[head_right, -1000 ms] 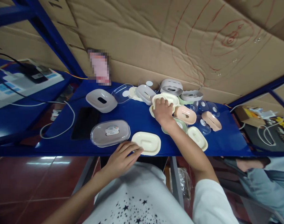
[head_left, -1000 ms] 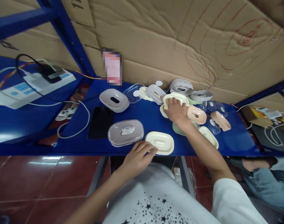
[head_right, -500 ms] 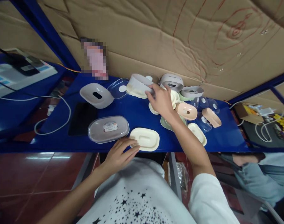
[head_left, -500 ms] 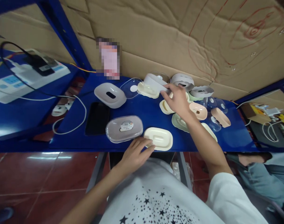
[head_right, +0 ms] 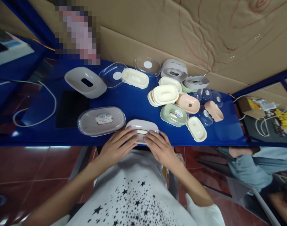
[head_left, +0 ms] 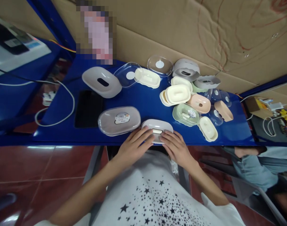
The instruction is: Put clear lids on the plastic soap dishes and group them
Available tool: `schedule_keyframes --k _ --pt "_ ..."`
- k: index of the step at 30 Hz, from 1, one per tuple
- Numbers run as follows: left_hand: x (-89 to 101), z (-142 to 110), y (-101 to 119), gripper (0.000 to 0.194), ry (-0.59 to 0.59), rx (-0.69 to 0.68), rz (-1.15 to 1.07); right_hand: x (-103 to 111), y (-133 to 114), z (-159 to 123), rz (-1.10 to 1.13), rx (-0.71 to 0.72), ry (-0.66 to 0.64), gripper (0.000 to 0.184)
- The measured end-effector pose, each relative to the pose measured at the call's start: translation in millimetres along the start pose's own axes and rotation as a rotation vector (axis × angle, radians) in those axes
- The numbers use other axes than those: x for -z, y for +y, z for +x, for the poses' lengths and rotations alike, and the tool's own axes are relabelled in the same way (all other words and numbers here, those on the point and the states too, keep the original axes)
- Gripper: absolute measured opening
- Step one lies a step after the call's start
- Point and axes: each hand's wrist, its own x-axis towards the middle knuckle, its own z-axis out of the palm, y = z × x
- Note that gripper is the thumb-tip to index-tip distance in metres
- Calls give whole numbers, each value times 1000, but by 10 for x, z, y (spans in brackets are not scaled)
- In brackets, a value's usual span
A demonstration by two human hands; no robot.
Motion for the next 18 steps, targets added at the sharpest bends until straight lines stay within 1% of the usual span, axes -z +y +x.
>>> schedule_keyframes --k 2,4,6,8,10,12,14,16,17,18 --pt "20 19 -1 25 -16 -14 23 158 58 89 -3 34 -59 55" --pt "33 34 2 24 -25 -10 30 365 153 273 -23 64 -89 47" --pt "37 42 8 24 -35 -3 28 530 284 581 -66 67 -47 42" --pt "33 44 15 24 -39 1 29 575 432 1016 -116 88 -16 40" --pt "30 41 19 23 -38 -3 34 478 576 1543 -147 172 -57 41" --pt "31 37 19 23 -43 -7 34 275 695 2092 -177 248 -122 46" --pt "35 32 15 24 -45 -18 28 50 777 2576 -229 270 -182 50" --pt "38 25 7 25 -50 -28 26 -106 824 2914 -279 255 -244 42" --pt "36 22 4 26 -51 -32 28 -138 838 3008 -292 243 -258 36" --pt "33 18 0 26 -49 -34 31 -134 849 3044 -293 232 -252 31"
